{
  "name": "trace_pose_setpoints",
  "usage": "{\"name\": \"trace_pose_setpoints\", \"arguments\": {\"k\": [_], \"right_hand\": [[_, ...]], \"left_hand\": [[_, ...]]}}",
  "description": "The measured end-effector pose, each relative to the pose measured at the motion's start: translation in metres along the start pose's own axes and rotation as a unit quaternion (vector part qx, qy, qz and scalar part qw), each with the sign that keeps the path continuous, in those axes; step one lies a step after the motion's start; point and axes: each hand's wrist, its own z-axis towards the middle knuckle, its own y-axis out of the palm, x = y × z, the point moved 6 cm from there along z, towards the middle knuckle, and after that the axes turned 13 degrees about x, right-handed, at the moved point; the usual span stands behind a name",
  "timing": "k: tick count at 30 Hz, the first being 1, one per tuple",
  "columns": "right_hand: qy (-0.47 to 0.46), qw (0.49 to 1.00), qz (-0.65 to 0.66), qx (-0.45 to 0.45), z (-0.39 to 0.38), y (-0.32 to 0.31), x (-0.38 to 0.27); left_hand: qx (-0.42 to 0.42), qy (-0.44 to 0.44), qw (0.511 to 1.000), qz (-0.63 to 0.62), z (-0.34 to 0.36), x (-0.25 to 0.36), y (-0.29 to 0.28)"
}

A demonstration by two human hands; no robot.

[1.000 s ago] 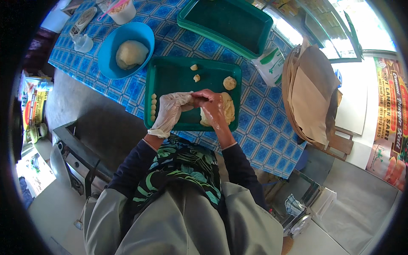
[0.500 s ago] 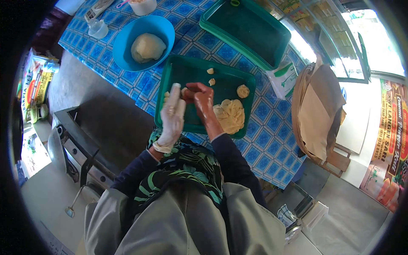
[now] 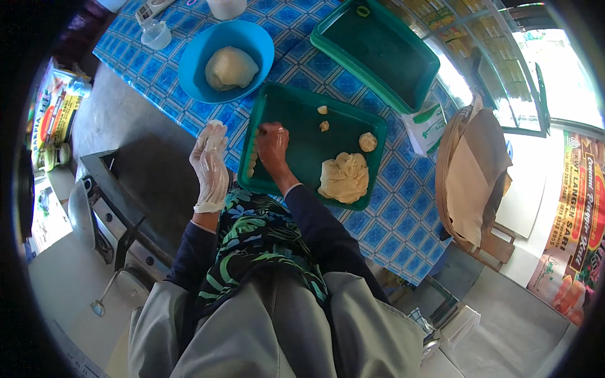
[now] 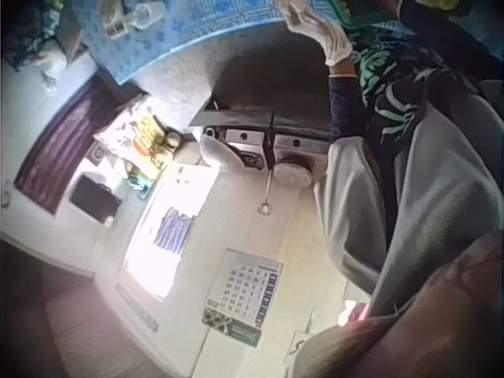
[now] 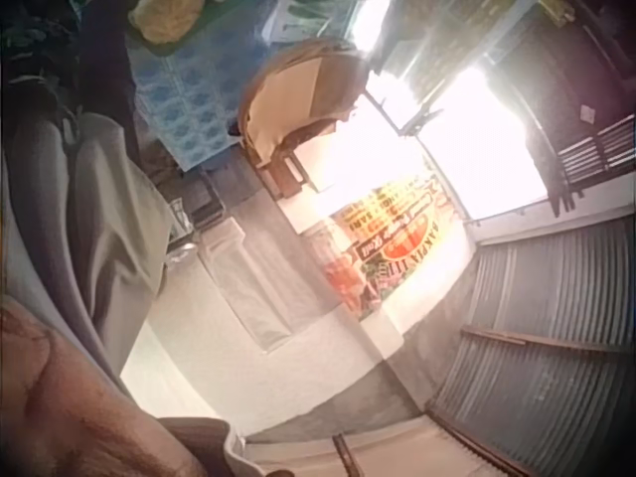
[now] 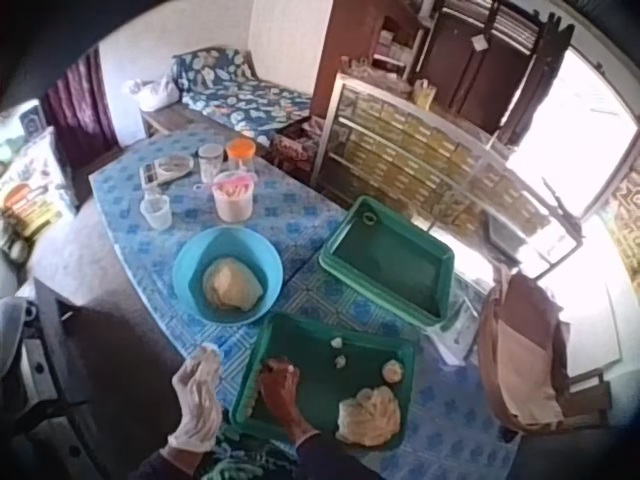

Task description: The person prepares dough by kneading it on a green tray, then pinching off small pieces and rolling them into balls.

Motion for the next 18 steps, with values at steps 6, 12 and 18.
{"name": "trace_pose_setpoints", "arguments": {"k": [6,12,18], "right_hand": [[0.03,0.995,0.036,-0.088,0.025,-0.073,0.024],[-0.268,0.932,-0.16,-0.184,0.039,-0.203,0.091],[-0.251,0.933,-0.177,-0.186,0.031,-0.227,0.083]], "left_hand": [[-0.095,-0.099,0.989,0.055,-0.04,0.002,0.035],[-0.371,-0.312,0.866,0.125,-0.117,-0.086,0.074],[-0.507,-0.238,0.811,0.169,-0.164,-0.141,0.105]]}}
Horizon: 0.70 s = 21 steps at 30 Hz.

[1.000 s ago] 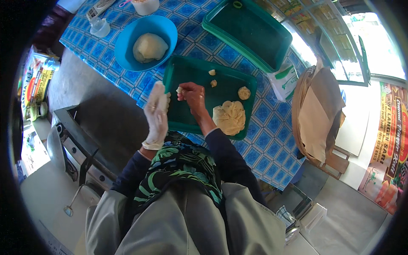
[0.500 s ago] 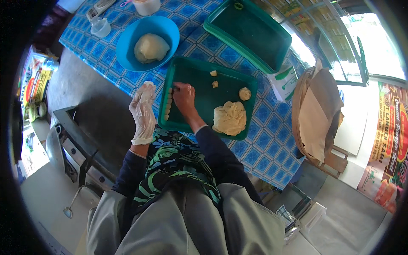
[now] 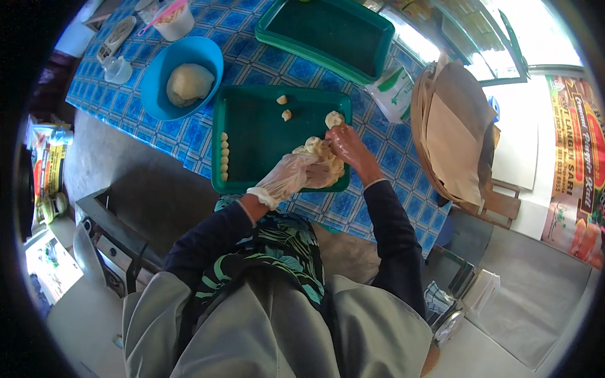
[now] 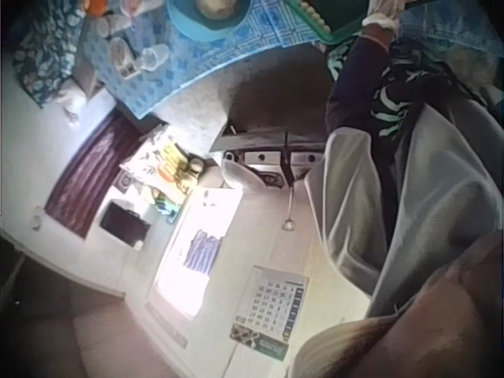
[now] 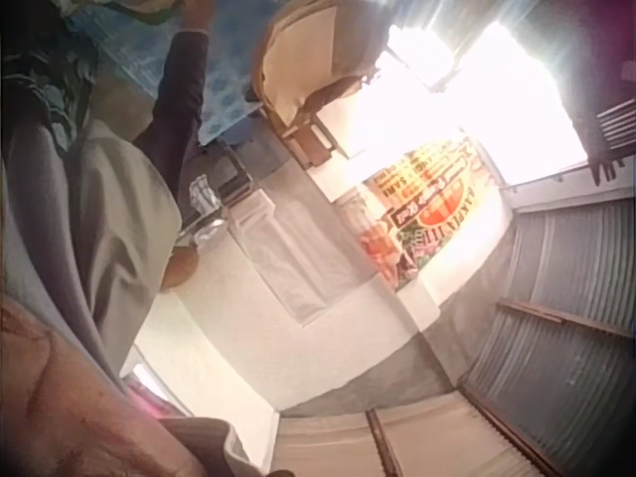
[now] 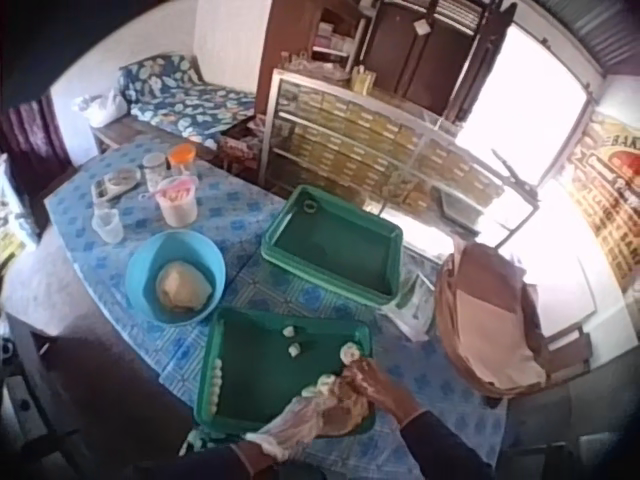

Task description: The person prepares dough by kneading it on a green tray, then pinching off small pieces and rolling them into balls.

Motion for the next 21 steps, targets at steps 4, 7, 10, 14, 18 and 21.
{"name": "trace_pose_setpoints", "arguments": {"k": [4,7,10,14,18,21], "right_hand": [[0.135,0.991,-0.005,-0.025,-0.008,-0.006,0.001],[0.309,0.944,0.114,-0.02,-0.021,-0.025,-0.012],[0.477,0.832,0.284,-0.001,-0.051,-0.031,-0.021],[0.506,0.657,0.559,0.016,-0.061,-0.044,-0.049],[0.425,0.729,0.507,0.177,-0.025,-0.064,-0.056],[0.427,0.73,0.49,0.212,-0.023,-0.021,-0.002]], "left_hand": [[0.0,-0.197,0.941,-0.276,0.017,-0.037,0.028],[-0.04,-0.214,0.909,-0.356,0.022,-0.042,0.041],[-0.021,-0.205,0.914,-0.348,0.027,-0.056,0.04],[0.154,-0.118,0.962,-0.191,0.023,-0.053,0.03],[0.116,-0.192,0.902,-0.369,0.026,-0.052,0.035],[0.051,-0.127,0.971,-0.197,-0.002,-0.027,0.028]]}}
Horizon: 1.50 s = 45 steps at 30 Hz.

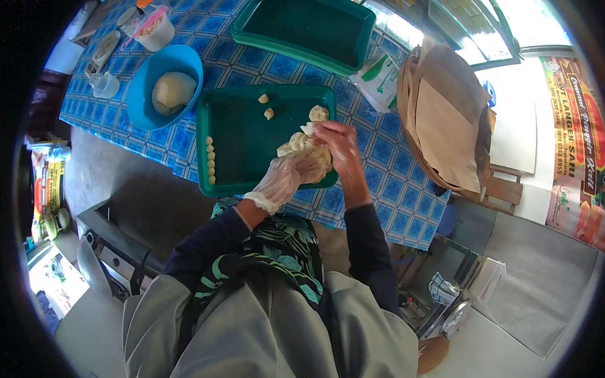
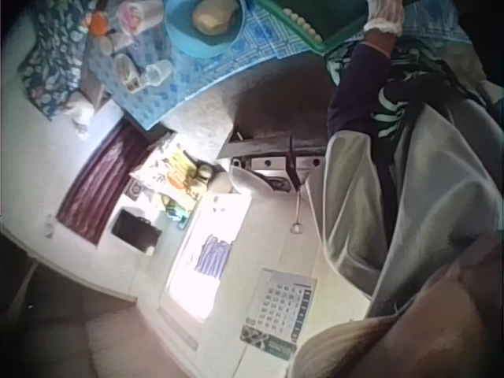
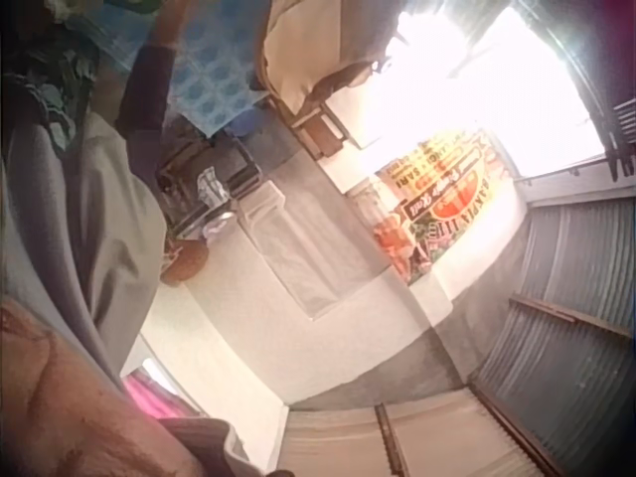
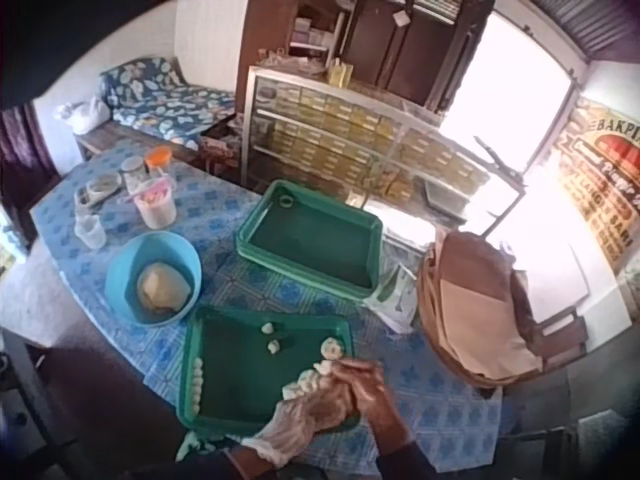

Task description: The person prepares dough by kneading it on a green tray, then pinching off small pieces and rolling them into balls.

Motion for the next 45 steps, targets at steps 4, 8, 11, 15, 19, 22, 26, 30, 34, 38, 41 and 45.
{"name": "trace_pose_setpoints", "arguments": {"k": [4,8,11,15,19,22,26,30,34,38,41,45], "right_hand": [[-0.048,0.991,-0.125,-0.03,0.056,0.034,0.054],[-0.293,0.861,-0.414,0.032,0.072,0.068,0.052],[-0.434,0.742,-0.51,0.031,0.073,0.081,0.039],[-0.343,0.714,-0.611,-0.021,0.074,0.095,0.048],[-0.195,0.888,-0.393,-0.137,0.044,0.131,0.058],[-0.408,0.844,-0.348,-0.013,0.029,0.165,0.044],[-0.515,0.724,-0.433,-0.151,0.025,0.187,0.046],[-0.58,0.644,-0.463,-0.184,0.005,0.161,0.043],[-0.511,0.711,-0.468,-0.117,-0.006,0.143,0.046],[-0.431,0.789,-0.404,-0.168,-0.037,0.144,0.084],[-0.462,0.722,-0.444,-0.261,-0.081,0.163,0.073],[-0.449,0.796,-0.388,-0.118,-0.057,0.135,0.05]], "left_hand": [[-0.04,0.015,0.997,-0.069,-0.029,0.02,-0.034],[0.069,0.039,0.994,-0.079,-0.047,0.054,-0.072],[0.129,0.055,0.987,-0.077,-0.061,0.077,-0.092],[0.175,0.095,0.974,-0.106,-0.073,0.092,-0.119],[0.193,0.139,0.962,-0.135,-0.081,0.106,-0.122],[0.19,0.153,0.962,-0.126,-0.075,0.113,-0.125],[0.184,0.127,0.964,-0.145,-0.073,0.116,-0.128],[0.182,0.171,0.957,-0.15,-0.08,0.122,-0.132],[0.209,0.153,0.957,-0.133,-0.078,0.118,-0.138],[0.193,0.141,0.958,-0.158,-0.073,0.114,-0.129],[0.235,0.143,0.954,-0.119,-0.074,0.116,-0.137],[0.265,0.135,0.955,0.01,-0.074,0.114,-0.123]]}}
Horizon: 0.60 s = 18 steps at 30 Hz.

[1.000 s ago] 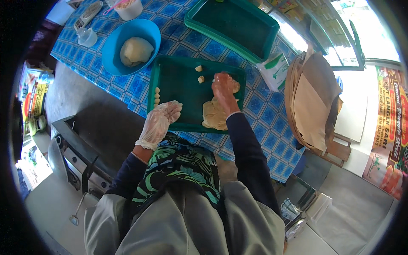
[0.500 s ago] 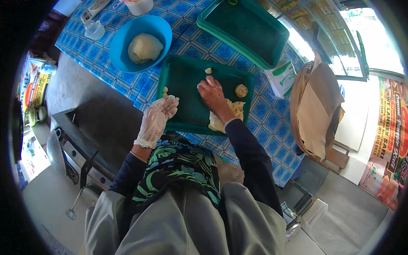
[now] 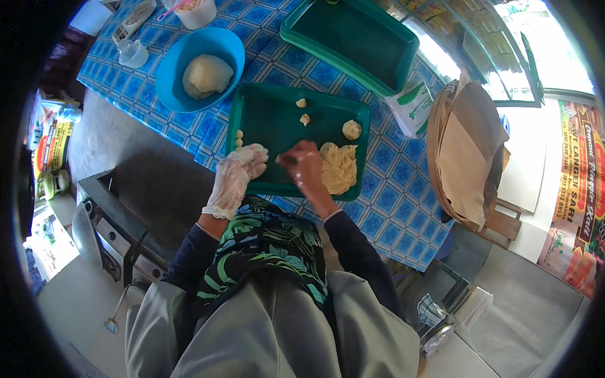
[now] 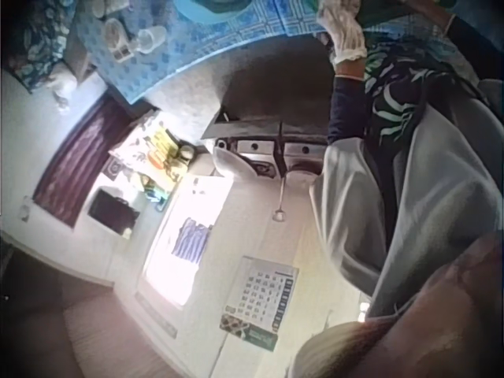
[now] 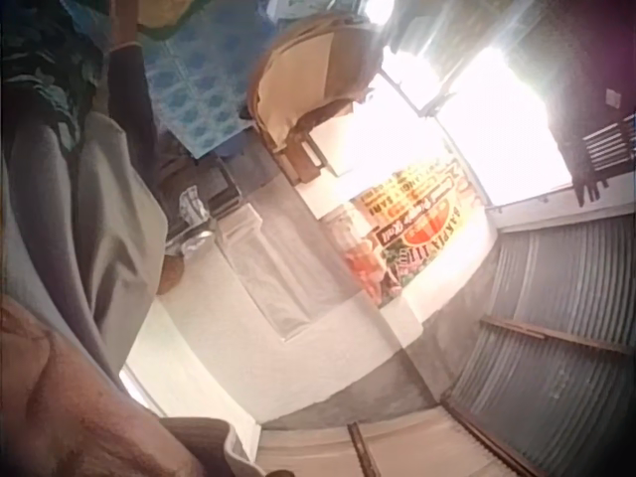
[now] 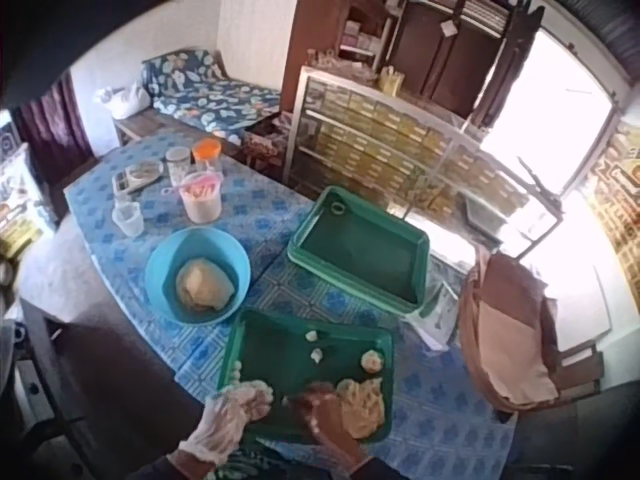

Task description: The person prepares dough by kneading it on a green tray, then pinching off small pieces and rolling them into balls.

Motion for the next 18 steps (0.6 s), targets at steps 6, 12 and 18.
{"name": "trace_pose_setpoints", "arguments": {"k": [6,12,18], "right_hand": [[0.471,0.82,0.326,0.009,-0.018,-0.012,0.039],[0.317,0.93,0.182,-0.03,0.01,-0.071,0.066],[0.058,0.975,-0.213,0.035,0.028,-0.094,0.135]], "left_hand": [[-0.104,-0.011,0.994,0.005,-0.007,-0.04,0.054],[-0.093,-0.013,0.995,0.022,-0.006,-0.047,0.071],[-0.126,0.0,0.992,-0.014,-0.021,-0.031,0.094]]}}
